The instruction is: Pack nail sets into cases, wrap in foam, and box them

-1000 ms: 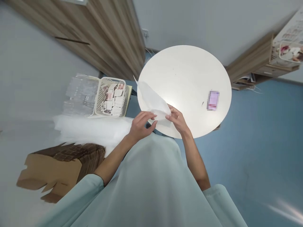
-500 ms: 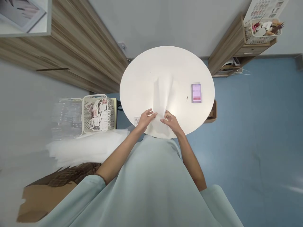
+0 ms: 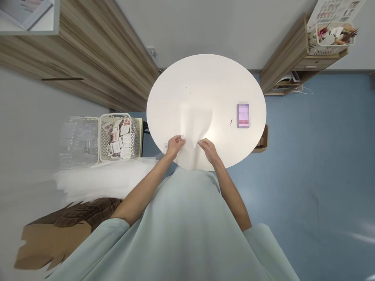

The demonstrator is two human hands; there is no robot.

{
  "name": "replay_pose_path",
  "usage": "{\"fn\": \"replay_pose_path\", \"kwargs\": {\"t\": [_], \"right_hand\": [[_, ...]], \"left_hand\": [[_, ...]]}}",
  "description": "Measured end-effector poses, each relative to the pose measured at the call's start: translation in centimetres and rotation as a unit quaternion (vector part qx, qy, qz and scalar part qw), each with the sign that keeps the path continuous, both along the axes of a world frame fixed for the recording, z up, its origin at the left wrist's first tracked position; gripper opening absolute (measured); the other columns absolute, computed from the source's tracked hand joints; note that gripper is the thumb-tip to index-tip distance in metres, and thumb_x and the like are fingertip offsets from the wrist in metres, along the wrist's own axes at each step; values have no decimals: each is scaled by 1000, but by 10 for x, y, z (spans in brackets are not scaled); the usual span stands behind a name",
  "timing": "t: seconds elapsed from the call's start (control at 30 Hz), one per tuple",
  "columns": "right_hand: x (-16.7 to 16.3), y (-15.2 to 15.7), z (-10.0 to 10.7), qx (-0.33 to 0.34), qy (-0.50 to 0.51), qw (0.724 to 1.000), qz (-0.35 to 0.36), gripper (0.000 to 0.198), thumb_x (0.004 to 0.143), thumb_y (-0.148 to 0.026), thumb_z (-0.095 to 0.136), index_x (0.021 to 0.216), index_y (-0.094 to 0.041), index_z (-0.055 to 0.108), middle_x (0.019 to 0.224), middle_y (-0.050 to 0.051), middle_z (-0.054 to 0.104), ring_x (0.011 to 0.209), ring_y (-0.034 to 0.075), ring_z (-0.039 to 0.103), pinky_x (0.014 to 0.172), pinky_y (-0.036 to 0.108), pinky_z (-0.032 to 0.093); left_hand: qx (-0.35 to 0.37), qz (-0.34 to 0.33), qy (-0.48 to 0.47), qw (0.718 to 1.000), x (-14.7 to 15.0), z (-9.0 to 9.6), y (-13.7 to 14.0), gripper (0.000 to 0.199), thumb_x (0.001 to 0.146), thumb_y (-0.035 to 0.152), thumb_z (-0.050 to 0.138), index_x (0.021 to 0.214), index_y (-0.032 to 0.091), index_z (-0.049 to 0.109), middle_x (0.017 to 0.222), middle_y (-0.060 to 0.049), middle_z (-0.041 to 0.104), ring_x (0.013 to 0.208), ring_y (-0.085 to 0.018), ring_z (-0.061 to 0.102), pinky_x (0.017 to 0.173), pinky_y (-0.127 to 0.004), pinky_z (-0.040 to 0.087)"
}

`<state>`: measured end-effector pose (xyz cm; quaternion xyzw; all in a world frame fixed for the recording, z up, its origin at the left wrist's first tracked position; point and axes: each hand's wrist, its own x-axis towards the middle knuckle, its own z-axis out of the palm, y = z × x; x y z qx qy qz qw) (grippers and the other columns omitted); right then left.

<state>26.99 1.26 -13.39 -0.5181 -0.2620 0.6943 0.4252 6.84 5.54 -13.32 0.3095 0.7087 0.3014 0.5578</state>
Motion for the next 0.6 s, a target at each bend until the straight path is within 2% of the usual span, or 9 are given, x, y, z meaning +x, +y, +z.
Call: {"fn": "replay_pose_path", "kwargs": {"t": [0.13, 0.23, 0.33, 0.47, 0.6], "right_hand": [[-2, 1, -12, -20, 25, 998, -56, 48, 71, -62, 89, 84, -27, 59, 92, 1, 66, 113, 25, 70, 112, 41, 52], [-9, 3, -23, -68, -2, 995, -79, 53, 66, -58, 91, 97, -27, 60, 97, 1, 71, 106, 23, 72, 101, 40, 56], [-16, 4, -35, -92, -38, 992, -75, 58, 64, -53, 89, 108, -26, 61, 93, 0, 72, 96, 20, 70, 91, 36, 56], [-16, 10, -47, -79, -114, 986, -94, 55, 64, -51, 87, 104, -24, 60, 84, -2, 70, 87, 19, 68, 85, 36, 55], [-2, 20, -54, -65, -208, 968, -127, 50, 65, -53, 86, 94, -25, 56, 80, 0, 68, 82, 20, 66, 84, 37, 55]], "left_hand": [[-14, 10, 22, 1000, -9, -3, 4, 37, 75, 22, 77, 112, 15, 73, 99, -8, 78, 94, -23, 73, 92, -37, 59], [-20, 14, 36, 999, -14, -4, 6, 36, 77, 20, 75, 112, 15, 73, 99, -8, 78, 95, -23, 73, 93, -37, 58], [-13, 13, 40, 999, -19, -6, 9, 36, 77, 20, 74, 113, 14, 73, 102, -9, 78, 97, -24, 73, 95, -38, 58], [-8, 5, 65, 998, -28, -12, 15, 39, 78, 19, 73, 117, 12, 73, 108, -12, 77, 100, -24, 73, 97, -38, 56], [-1, -18, 102, 995, -39, -22, 22, 44, 79, 22, 71, 123, 12, 71, 109, -11, 76, 95, -22, 72, 93, -36, 56]]}}
